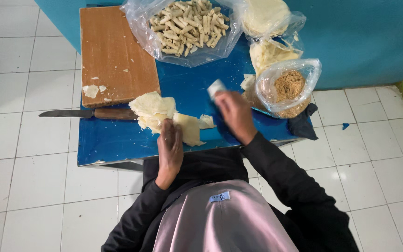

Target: The person sits at a small blue table and tears pieces from sheets of dough, then rolls each piece between their palms into a cylindrical stick and places it into a plastic bag filled with finished dough sticks. A knife and a bag of brown crumbs sit on the table but are not used.

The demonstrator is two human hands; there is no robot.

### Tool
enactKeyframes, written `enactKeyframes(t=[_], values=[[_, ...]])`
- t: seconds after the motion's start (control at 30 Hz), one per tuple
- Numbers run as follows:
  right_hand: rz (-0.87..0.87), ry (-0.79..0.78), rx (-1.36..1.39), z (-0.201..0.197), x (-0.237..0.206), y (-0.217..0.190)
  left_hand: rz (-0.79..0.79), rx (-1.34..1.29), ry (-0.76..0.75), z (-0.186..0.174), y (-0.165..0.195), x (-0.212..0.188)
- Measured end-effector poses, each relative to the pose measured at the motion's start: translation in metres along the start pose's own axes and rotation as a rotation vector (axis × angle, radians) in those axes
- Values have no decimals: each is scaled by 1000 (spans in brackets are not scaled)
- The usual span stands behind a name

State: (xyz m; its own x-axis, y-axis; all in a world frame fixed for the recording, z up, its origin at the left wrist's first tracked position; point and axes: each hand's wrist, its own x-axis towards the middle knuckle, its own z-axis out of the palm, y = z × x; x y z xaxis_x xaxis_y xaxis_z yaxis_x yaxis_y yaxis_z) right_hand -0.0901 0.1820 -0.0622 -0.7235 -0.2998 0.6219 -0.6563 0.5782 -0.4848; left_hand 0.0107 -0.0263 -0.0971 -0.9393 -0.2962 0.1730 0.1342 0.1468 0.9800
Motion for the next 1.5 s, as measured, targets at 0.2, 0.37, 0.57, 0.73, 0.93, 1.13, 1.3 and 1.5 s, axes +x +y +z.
enactKeyframes(t=[0.2,0.37,0.57,0.73,0.93,1.13,1.3,1.5], values=[[-70,-148,46,-15,-3,-26,48,-119,29,-9,18,-9],[-163,-263,-39,-16,-13,-44,186,51,39,-11,25,-9],[275,-279,331,-20,-2,-15,475,458,100,-6,34,-4],[263,-332,274,-20,17,1,463,878,121,-5,49,-4],[26,-286,84,-1,31,-2,632,858,33,14,55,9],[124,-327,128,8,27,8,543,688,-75,36,49,48],[272,-405,439,3,23,21,531,555,-146,42,37,63],[360,-464,328,-3,19,23,539,640,-127,46,19,71]])
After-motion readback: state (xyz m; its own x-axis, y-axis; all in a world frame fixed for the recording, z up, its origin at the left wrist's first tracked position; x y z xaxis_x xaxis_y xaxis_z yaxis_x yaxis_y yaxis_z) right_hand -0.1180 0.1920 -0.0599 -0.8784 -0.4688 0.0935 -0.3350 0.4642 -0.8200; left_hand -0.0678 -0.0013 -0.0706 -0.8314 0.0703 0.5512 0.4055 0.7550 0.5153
